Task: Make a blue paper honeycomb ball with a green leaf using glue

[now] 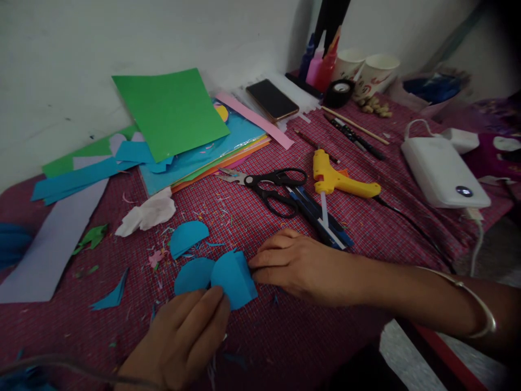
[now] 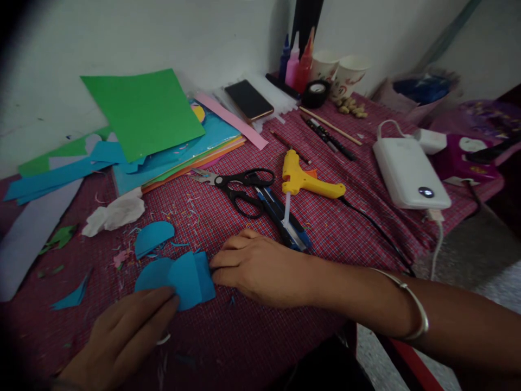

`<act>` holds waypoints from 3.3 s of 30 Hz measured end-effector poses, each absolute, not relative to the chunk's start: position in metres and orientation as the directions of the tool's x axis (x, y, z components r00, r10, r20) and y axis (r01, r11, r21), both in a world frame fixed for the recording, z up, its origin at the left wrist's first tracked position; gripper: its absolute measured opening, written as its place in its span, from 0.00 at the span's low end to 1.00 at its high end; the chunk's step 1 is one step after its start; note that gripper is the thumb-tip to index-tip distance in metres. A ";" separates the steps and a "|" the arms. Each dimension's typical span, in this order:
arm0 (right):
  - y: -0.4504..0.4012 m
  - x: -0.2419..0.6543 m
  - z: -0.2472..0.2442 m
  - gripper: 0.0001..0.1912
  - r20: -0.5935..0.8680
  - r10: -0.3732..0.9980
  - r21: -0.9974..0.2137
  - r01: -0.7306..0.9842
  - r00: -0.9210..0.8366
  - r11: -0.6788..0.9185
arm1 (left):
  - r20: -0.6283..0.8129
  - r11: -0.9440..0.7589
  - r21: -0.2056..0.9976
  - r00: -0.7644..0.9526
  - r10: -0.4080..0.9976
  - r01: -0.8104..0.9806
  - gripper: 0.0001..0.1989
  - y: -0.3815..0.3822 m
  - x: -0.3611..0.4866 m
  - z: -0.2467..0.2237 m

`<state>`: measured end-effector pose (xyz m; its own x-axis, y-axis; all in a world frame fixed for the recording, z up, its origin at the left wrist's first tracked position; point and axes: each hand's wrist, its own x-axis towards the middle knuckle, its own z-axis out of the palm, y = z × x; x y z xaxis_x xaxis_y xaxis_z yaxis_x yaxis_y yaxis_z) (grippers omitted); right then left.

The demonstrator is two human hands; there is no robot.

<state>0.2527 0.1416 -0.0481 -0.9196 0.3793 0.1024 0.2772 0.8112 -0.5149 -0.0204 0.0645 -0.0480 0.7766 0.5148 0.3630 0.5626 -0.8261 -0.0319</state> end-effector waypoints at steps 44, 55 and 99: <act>0.142 0.253 -0.049 0.13 0.105 0.378 -0.511 0.276 -0.920 0.814 | 0.354 -0.836 -0.023 0.786 0.506 0.548 0.13 0.078 -0.006 -0.043; 0.142 0.253 -0.049 0.12 0.108 0.368 -0.491 0.272 -0.924 0.828 | 0.361 -0.848 -0.031 0.797 0.484 0.529 0.10 0.079 -0.008 -0.047; 0.139 0.251 -0.053 0.14 0.119 0.356 -0.411 0.281 -0.927 0.867 | 0.389 -0.855 -0.021 0.792 0.471 0.519 0.10 0.080 -0.002 -0.052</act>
<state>0.2515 0.1387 -0.0528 -0.9268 0.3563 0.1189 0.2808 0.8674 -0.4109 -0.0019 0.0801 -0.0518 0.7917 0.4709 0.3892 0.5187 -0.8547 -0.0210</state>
